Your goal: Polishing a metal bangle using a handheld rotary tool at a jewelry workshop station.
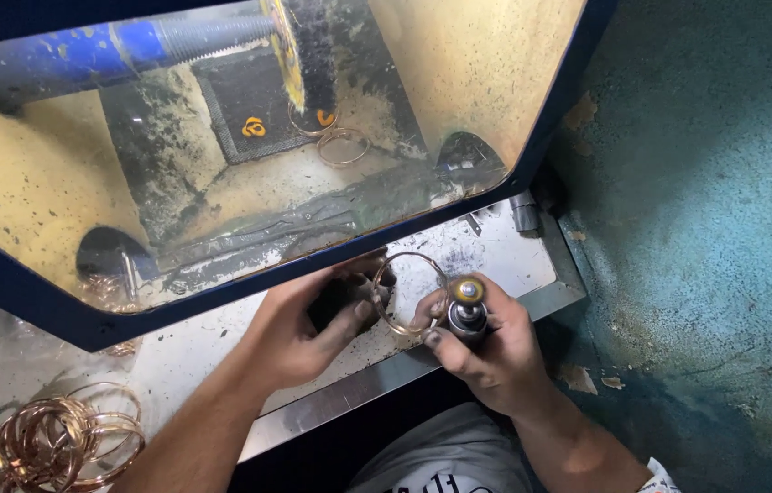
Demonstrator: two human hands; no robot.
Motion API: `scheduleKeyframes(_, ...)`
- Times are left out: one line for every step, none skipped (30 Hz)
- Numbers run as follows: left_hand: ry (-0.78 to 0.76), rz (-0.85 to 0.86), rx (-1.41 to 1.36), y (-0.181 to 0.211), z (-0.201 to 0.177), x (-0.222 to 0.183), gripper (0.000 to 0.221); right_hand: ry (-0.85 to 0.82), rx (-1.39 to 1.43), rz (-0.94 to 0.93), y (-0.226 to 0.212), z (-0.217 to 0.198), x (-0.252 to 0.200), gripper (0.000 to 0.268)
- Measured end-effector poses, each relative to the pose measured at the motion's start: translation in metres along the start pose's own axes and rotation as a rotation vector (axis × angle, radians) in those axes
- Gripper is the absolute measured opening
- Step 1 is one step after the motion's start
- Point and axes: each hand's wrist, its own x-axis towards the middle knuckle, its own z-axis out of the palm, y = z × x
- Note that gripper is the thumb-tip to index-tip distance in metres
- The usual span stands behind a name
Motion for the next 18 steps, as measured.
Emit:
scheduleKeyframes(0.002, -0.001, -0.002, 0.001, -0.001, -0.001, 0.038, -0.001, -0.001, 0.002, -0.001, 0.001, 0.000, 0.033)
scheduleKeyframes(-0.015, 0.014, 0.014, 0.002, -0.002, 0.000, 0.044, 0.023, -0.013, 0.022, -0.002, 0.002, 0.000, 0.026)
scheduleKeyframes(-0.032, 0.029, 0.030, 0.004, -0.002, 0.000, 0.051, 0.048, -0.024, 0.042, -0.003, 0.003, 0.000, 0.022)
scheduleKeyframes(-0.032, 0.029, 0.030, 0.004, 0.000, 0.000, 0.051, 0.049, -0.025, 0.041, -0.004, 0.003, 0.001, 0.022)
scheduleKeyframes(-0.018, 0.019, -0.019, 0.004, 0.001, 0.001, 0.050, 0.032, -0.094, 0.011, -0.006, 0.003, 0.002, 0.021)
scheduleKeyframes(-0.005, 0.008, -0.068, 0.004, 0.003, 0.001, 0.051, 0.017, -0.163, -0.019, -0.007, 0.003, 0.003, 0.020)
scheduleKeyframes(-0.006, 0.008, -0.068, 0.006, 0.002, 0.001, 0.051, 0.018, -0.162, -0.019, -0.008, 0.003, 0.004, 0.020)
scheduleKeyframes(-0.007, -0.012, -0.010, 0.007, 0.001, 0.001, 0.050, 0.030, -0.211, -0.025, -0.008, 0.003, 0.004, 0.021)
scheduleKeyframes(-0.008, -0.032, 0.048, 0.009, 0.000, 0.001, 0.050, 0.042, -0.260, -0.032, -0.009, 0.003, 0.004, 0.022)
scheduleKeyframes(-0.008, -0.033, 0.048, 0.007, 0.000, 0.002, 0.050, 0.041, -0.260, -0.031, -0.008, 0.003, 0.004, 0.022)
scheduleKeyframes(0.012, 0.091, 0.135, 0.006, 0.001, 0.002, 0.044, 0.057, -0.290, -0.042, -0.006, 0.003, 0.004, 0.023)
scheduleKeyframes(0.031, 0.215, 0.223, 0.005, 0.001, 0.003, 0.040, 0.072, -0.322, -0.054, -0.005, 0.002, 0.003, 0.023)
scheduleKeyframes(0.032, 0.214, 0.222, -0.001, -0.001, 0.000, 0.040, 0.071, -0.322, -0.053, -0.004, 0.002, 0.003, 0.023)
scheduleKeyframes(0.033, 0.204, 0.299, -0.006, -0.003, -0.002, 0.050, 0.065, -0.352, -0.088, -0.004, 0.001, 0.003, 0.021)
scheduleKeyframes(0.034, 0.193, 0.376, -0.011, -0.005, -0.004, 0.064, 0.059, -0.382, -0.124, -0.003, 0.000, 0.003, 0.020)
scheduleKeyframes(0.036, 0.194, 0.377, -0.009, -0.004, -0.003, 0.064, 0.057, -0.382, -0.125, -0.005, -0.001, 0.004, 0.020)
scheduleKeyframes(0.035, 0.118, 0.298, -0.007, -0.004, -0.002, 0.047, 0.047, -0.422, -0.114, -0.008, -0.001, 0.004, 0.017)
scheduleKeyframes(0.034, 0.042, 0.217, -0.005, -0.003, -0.001, 0.039, 0.038, -0.463, -0.102, -0.010, -0.001, 0.005, 0.015)
